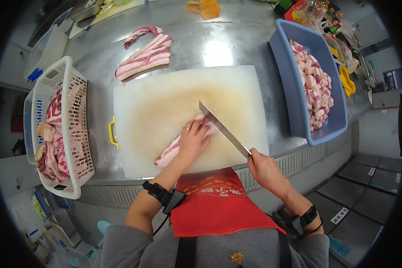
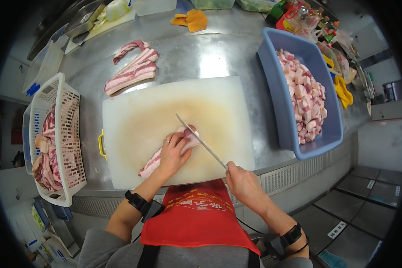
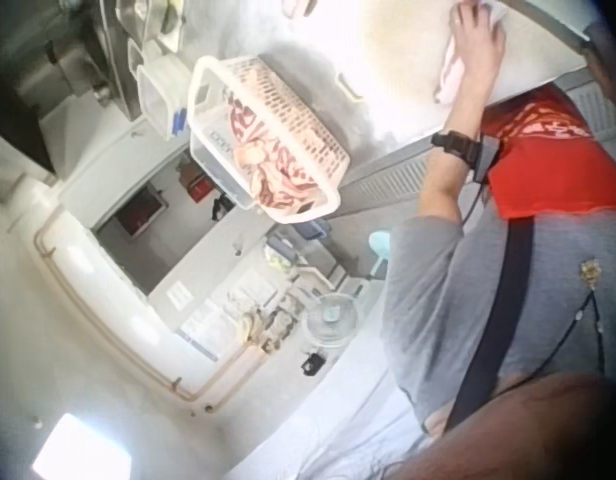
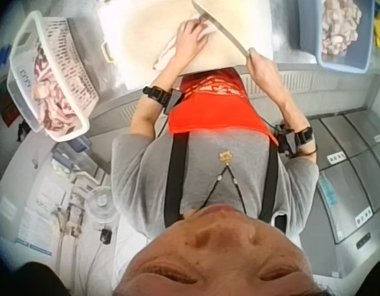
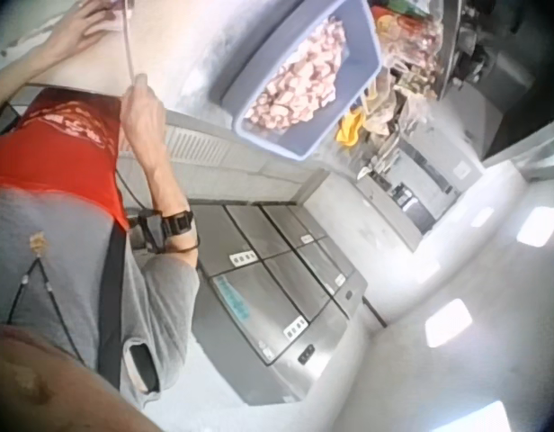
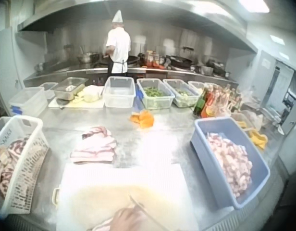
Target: Cutting raw pork belly into small cubes on a plastic cutting board using a meat cleaver in a kitchen environment.
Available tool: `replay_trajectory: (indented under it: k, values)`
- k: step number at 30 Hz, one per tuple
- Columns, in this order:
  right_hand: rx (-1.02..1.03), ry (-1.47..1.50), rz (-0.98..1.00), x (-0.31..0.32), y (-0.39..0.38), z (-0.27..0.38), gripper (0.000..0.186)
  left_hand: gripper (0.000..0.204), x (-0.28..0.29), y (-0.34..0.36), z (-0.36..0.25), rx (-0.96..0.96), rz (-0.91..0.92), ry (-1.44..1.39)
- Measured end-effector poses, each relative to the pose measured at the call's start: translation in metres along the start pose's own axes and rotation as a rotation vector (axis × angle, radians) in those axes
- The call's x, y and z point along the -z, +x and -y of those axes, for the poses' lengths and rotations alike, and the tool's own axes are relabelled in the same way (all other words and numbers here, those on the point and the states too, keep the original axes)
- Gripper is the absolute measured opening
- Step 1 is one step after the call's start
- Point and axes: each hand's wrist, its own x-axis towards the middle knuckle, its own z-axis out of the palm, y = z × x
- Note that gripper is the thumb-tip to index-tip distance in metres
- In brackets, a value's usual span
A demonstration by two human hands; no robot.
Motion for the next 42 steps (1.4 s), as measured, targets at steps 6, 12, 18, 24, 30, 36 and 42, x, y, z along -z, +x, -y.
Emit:
replay_trajectory:
  k: [6, 12, 18, 24, 30, 36, 42]
  values:
    - [-0.039, -0.020, 0.022, -0.027, 0.034, 0.008, 0.013, 0.029, 0.001, 0.001, 0.000, 0.017, 0.009, -0.027]
    - [0.059, 0.050, -0.086, -0.031, 0.054, -0.003, 0.010, 0.030, 0.003, 0.003, 0.001, 0.044, 0.090, -0.045]
    - [0.033, -0.017, -0.044, 0.003, 0.012, 0.015, 0.010, 0.035, 0.018, -0.009, -0.001, 0.080, 0.060, -0.006]
    - [0.009, -0.090, 0.064, -0.010, 0.012, 0.016, 0.012, 0.035, 0.015, -0.013, 0.006, 0.097, 0.046, -0.034]
    - [0.049, -0.066, -0.045, -0.045, 0.055, 0.010, 0.011, 0.030, 0.012, -0.013, 0.002, 0.060, 0.050, -0.045]
    - [0.089, -0.004, -0.032, -0.016, 0.030, 0.013, 0.012, 0.034, 0.018, -0.017, 0.001, 0.135, 0.011, -0.109]
    - [0.077, -0.086, 0.080, -0.011, 0.011, 0.021, 0.013, 0.035, 0.021, -0.025, 0.009, 0.174, 0.060, -0.108]
